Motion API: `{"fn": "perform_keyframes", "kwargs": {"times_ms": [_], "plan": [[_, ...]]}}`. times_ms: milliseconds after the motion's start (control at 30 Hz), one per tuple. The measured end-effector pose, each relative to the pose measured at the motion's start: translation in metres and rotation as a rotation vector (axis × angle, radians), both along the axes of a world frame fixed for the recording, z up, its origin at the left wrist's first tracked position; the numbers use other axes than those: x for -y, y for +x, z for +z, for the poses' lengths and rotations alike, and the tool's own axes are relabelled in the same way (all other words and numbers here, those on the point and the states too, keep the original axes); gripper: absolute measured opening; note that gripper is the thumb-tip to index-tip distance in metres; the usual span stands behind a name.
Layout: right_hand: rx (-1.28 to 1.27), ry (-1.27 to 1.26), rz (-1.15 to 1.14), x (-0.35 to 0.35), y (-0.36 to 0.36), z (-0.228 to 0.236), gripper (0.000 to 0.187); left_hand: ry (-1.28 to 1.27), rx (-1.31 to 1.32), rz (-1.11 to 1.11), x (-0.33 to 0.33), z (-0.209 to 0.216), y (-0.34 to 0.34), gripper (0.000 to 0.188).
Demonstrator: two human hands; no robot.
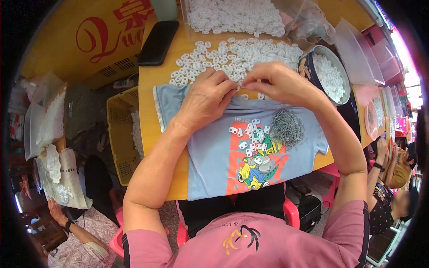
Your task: Sorting and arranging small white plastic clips or tags on a t-shirt at a workbench.
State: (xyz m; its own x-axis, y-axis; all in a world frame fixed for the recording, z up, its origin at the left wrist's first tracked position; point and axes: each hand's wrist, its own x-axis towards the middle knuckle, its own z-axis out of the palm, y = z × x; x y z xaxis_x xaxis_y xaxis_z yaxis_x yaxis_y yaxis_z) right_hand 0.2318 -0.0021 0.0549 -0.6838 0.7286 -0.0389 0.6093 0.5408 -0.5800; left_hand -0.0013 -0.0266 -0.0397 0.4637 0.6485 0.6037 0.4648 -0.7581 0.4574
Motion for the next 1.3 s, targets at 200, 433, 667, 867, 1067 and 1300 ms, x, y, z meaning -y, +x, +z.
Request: {"fn": "perform_keyframes", "kwargs": {"times_ms": [200, 433, 667, 867, 1067, 1300], "plan": [[0.214, 0.513, -0.208, -0.028, -0.014, -0.042, 0.020, -0.015, -0.006, -0.005, 0.001, 0.002, 0.001, 0.011], [0.184, 0.419, -0.140, -0.043, -0.032, -0.049, 0.021, 0.000, -0.015, 0.004, 0.002, 0.003, 0.000, 0.010], [-0.069, 0.456, -0.238, -0.074, -0.018, -0.040, 0.023, -0.017, -0.009, 0.008, 0.000, 0.001, -0.001, 0.010], [0.012, 0.400, -0.127, -0.094, -0.003, -0.054, 0.021, -0.020, -0.002, 0.012, 0.000, 0.004, 0.002, 0.010], [0.147, 0.406, -0.082, -0.094, -0.020, -0.049, 0.022, -0.028, 0.009, 0.006, 0.000, 0.003, 0.001, 0.011], [0.009, 0.451, -0.106, -0.094, -0.036, -0.051, 0.022, -0.031, 0.016, 0.000, 0.000, 0.003, 0.001, 0.010]]}}
